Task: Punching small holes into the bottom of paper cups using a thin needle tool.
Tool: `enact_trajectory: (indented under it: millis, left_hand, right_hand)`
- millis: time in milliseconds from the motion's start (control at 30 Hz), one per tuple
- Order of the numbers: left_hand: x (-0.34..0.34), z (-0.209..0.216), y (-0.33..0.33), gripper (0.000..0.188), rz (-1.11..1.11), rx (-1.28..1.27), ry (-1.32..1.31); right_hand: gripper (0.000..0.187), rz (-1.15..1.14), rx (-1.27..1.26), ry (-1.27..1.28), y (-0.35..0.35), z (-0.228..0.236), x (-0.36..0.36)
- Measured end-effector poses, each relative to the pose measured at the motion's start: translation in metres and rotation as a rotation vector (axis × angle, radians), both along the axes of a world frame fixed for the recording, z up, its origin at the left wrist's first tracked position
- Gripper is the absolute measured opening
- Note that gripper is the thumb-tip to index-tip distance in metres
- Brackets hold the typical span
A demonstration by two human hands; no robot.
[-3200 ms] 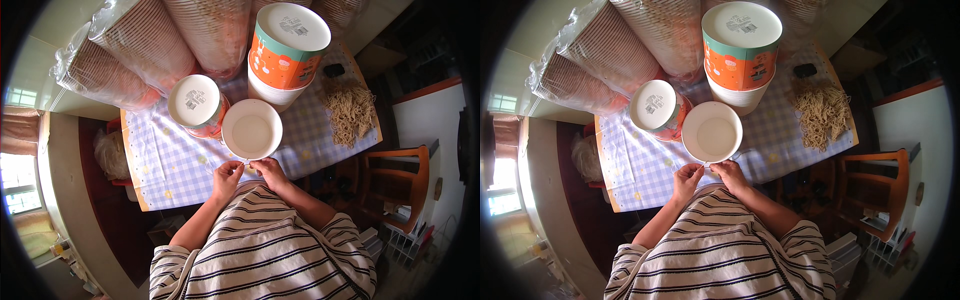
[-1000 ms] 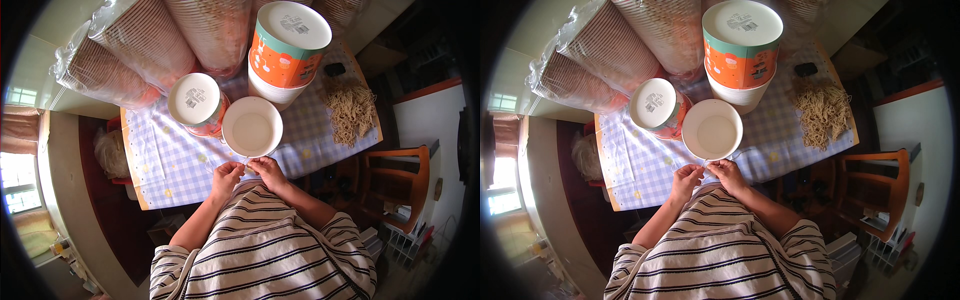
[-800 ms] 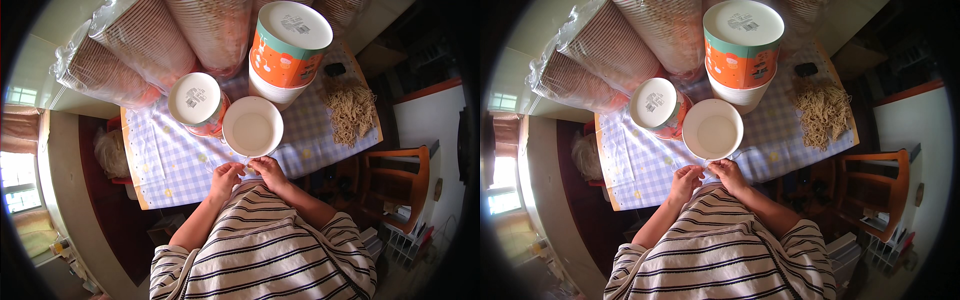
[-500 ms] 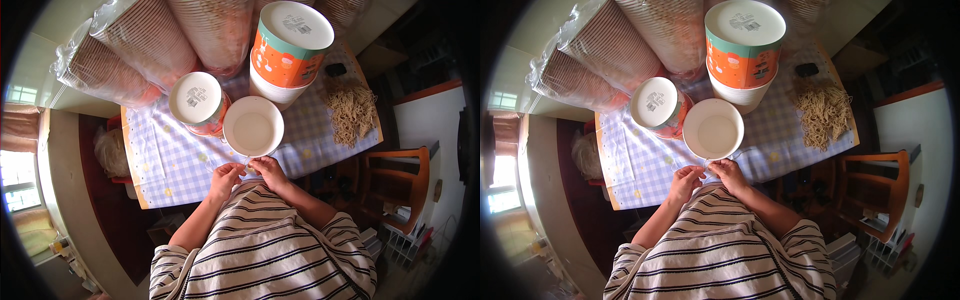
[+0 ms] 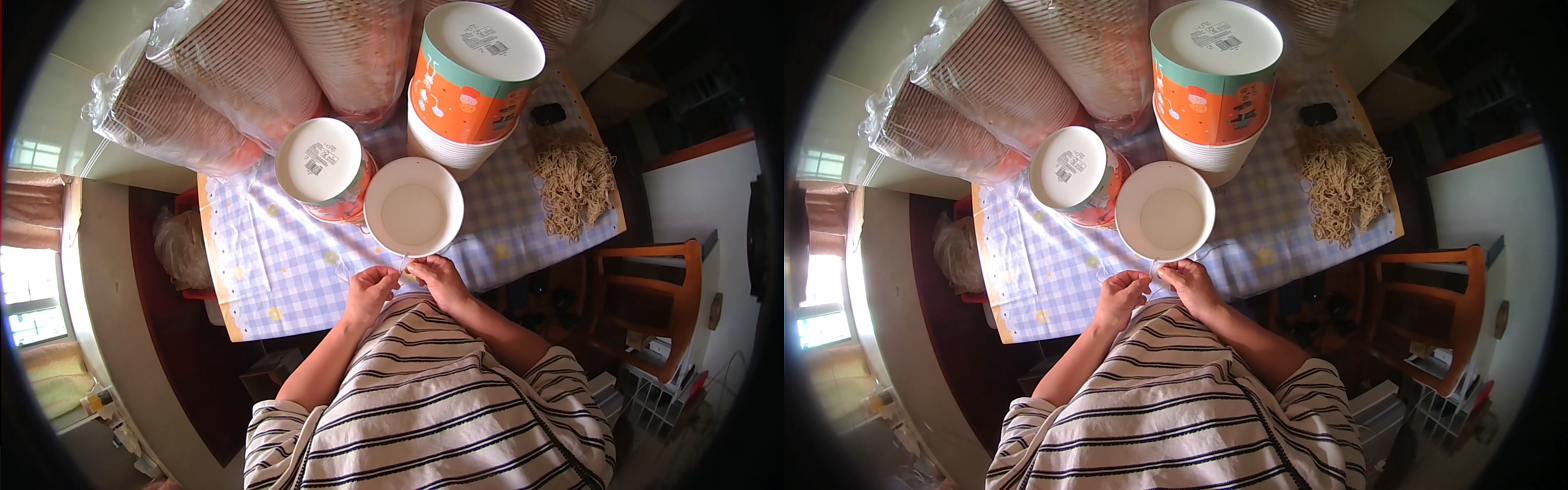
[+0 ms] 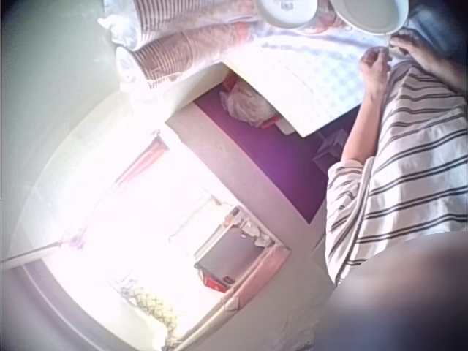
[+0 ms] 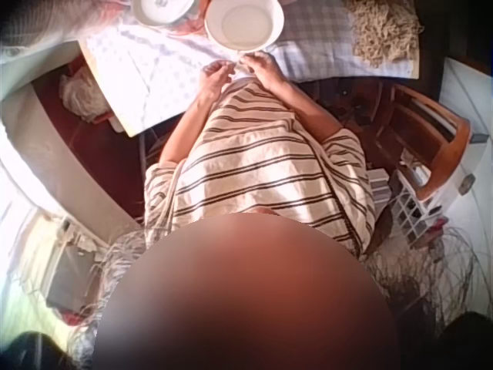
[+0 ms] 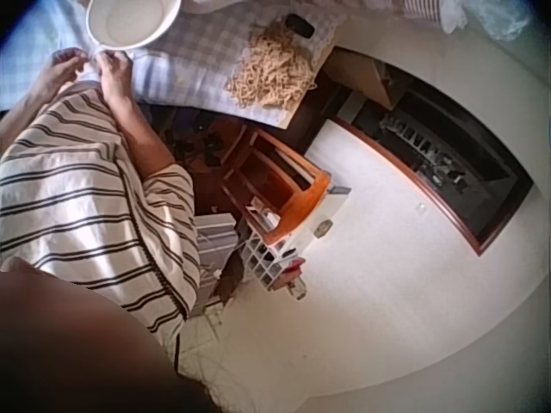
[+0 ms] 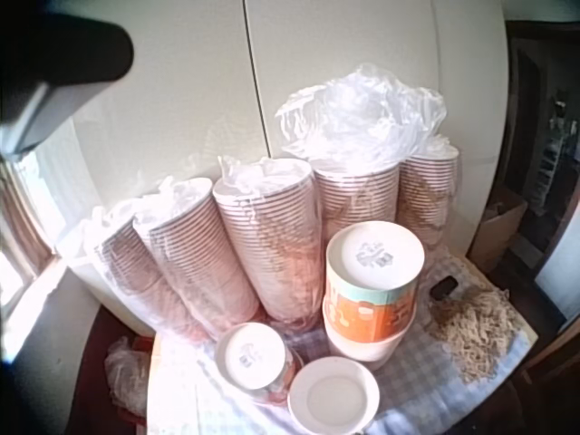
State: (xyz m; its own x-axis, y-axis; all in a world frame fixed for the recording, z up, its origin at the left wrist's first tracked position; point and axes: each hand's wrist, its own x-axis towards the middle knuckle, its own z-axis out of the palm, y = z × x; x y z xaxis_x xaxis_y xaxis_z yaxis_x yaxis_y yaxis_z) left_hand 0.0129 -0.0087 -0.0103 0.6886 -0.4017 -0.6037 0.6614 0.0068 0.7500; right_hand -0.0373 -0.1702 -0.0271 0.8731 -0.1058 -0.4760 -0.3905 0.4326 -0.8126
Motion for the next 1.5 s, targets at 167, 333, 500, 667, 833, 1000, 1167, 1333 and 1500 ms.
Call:
enact_trajectory:
  millis: [167,333,500,667,833,1000,1167,1333,1500]
  left_hand:
    - [0.000,-0.001,-0.001,0.013,-0.008,0.011,-0.001]
    - [-0.001,-0.001,-0.002,0.013,-0.013,-0.007,0.006]
    - [-0.002,0.003,-0.003,0.014,-0.028,-0.031,-0.006]
    - [-0.003,0.009,-0.004,0.016,-0.044,0.007,0.025]
    - [-0.006,0.007,0.004,0.018,-0.045,0.016,0.068]
    - [-0.009,0.003,0.008,0.016,-0.071,0.049,-0.019]
    - [-0.010,0.001,0.009,0.014,-0.107,0.098,-0.078]
    - [-0.012,0.003,0.007,0.012,-0.096,0.116,-0.109]
    - [-0.015,0.003,0.005,0.012,-0.113,0.141,-0.217]
  right_hand:
    - [0.018,-0.009,-0.053,-0.023,0.002,-0.005,-0.001]
    - [0.015,-0.023,-0.071,-0.023,0.003,-0.005,-0.001]
    - [0.013,-0.081,-0.084,-0.026,0.007,-0.007,-0.002]
    - [0.014,-0.089,0.001,-0.004,0.004,-0.005,-0.001]
    - [0.019,-0.068,0.108,0.058,-0.004,-0.010,-0.001]
    - [0.022,0.194,-0.015,0.055,-0.010,-0.005,-0.003]
    - [0.021,0.282,0.017,0.009,-0.009,-0.002,-0.003]
    - [0.020,0.271,0.060,0.005,-0.007,-0.004,-0.004]
    - [0.015,0.250,0.085,-0.018,-0.004,-0.002,-0.003]
